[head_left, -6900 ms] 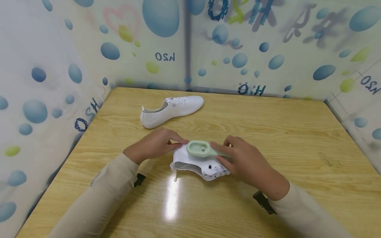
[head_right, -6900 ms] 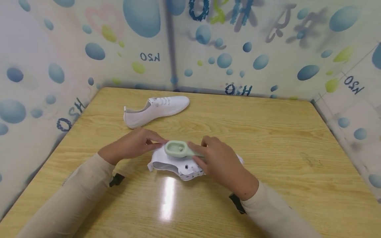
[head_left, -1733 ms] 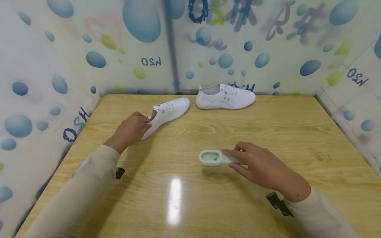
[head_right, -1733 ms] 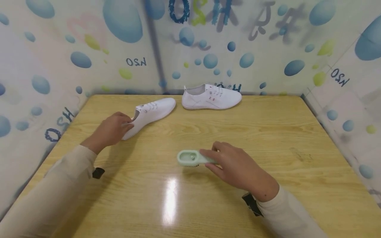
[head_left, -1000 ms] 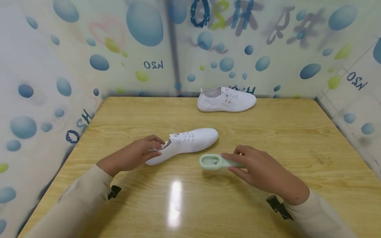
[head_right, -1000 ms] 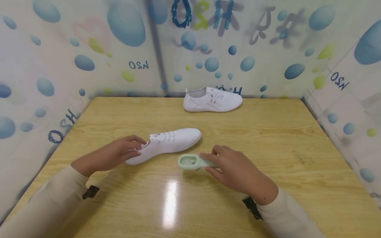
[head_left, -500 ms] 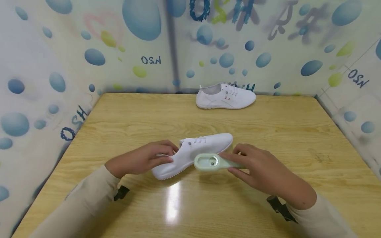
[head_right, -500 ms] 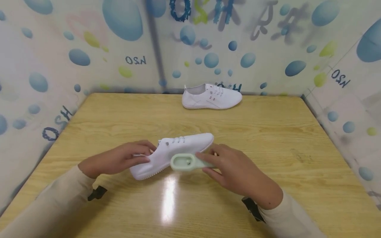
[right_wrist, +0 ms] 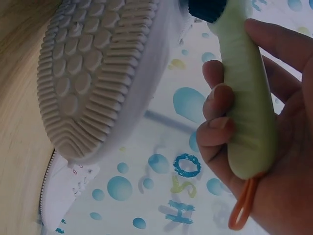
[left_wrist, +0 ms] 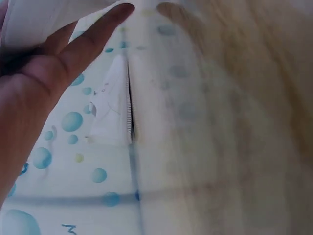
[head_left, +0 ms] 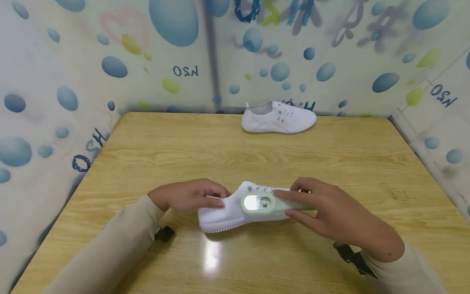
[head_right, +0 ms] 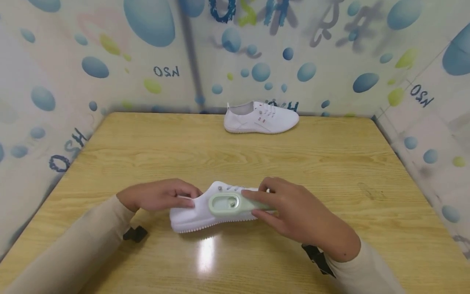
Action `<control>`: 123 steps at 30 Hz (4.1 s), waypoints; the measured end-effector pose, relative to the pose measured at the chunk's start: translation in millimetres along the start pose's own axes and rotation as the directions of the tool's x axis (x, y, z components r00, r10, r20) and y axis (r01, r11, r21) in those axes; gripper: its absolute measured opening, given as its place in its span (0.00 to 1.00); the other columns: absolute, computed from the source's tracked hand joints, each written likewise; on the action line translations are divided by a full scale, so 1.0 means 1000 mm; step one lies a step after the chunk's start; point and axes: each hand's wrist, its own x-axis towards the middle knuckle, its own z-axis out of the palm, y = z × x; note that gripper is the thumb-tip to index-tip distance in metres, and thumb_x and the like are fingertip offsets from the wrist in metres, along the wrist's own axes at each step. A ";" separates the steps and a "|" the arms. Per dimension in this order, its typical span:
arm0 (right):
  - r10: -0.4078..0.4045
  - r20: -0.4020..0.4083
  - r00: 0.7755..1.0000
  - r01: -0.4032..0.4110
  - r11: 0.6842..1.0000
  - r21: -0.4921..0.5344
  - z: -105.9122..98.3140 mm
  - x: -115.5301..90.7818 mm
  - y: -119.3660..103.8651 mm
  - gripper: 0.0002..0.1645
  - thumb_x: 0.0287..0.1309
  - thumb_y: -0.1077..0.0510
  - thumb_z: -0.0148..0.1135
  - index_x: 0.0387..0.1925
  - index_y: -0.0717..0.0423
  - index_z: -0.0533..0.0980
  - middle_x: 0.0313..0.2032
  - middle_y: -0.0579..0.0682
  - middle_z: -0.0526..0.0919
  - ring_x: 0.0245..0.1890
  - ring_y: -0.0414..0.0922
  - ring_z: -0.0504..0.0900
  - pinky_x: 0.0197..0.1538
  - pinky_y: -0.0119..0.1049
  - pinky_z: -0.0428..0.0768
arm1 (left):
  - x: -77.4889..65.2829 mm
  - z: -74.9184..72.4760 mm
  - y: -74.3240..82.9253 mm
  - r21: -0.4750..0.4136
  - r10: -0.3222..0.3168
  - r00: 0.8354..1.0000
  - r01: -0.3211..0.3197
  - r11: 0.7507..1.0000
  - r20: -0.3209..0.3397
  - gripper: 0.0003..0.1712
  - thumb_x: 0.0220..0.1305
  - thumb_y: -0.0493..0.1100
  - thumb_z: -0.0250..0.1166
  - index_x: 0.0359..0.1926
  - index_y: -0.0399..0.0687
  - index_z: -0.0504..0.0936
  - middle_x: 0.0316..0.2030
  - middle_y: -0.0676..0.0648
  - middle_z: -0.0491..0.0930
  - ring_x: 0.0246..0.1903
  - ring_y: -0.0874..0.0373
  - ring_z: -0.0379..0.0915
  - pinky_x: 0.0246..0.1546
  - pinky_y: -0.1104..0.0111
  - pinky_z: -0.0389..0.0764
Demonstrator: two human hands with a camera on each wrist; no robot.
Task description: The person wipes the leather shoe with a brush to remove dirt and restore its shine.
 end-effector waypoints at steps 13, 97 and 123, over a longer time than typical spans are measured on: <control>0.032 0.009 0.999 -0.033 0.999 0.029 0.013 0.010 0.009 0.30 0.58 0.56 0.72 0.62 0.41 0.78 0.42 0.43 0.80 0.35 0.35 0.74 0.34 0.28 0.76 | -0.005 -0.016 -0.001 0.032 -0.147 0.984 0.151 0.988 -0.098 0.09 0.72 0.49 0.61 0.49 0.60 0.83 0.51 0.57 0.82 0.50 0.57 0.75 0.51 0.61 0.76; 0.097 -0.009 0.995 -0.097 0.995 -0.013 0.045 0.059 -0.029 0.25 0.58 0.58 0.71 0.58 0.45 0.81 0.40 0.48 0.81 0.32 0.38 0.76 0.33 0.31 0.77 | -0.029 -0.007 -0.015 -0.143 -0.405 0.906 0.388 0.910 -0.120 0.25 0.66 0.54 0.68 0.57 0.48 0.74 0.29 0.44 0.85 0.26 0.52 0.84 0.23 0.59 0.84; 0.086 0.056 0.995 -0.086 0.996 -0.004 0.048 0.058 -0.027 0.25 0.62 0.55 0.69 0.61 0.46 0.79 0.41 0.48 0.82 0.32 0.38 0.76 0.35 0.31 0.77 | -0.028 -0.005 -0.016 -0.180 -0.431 0.895 0.408 0.895 -0.115 0.27 0.66 0.53 0.68 0.59 0.46 0.73 0.31 0.43 0.86 0.28 0.50 0.86 0.27 0.58 0.85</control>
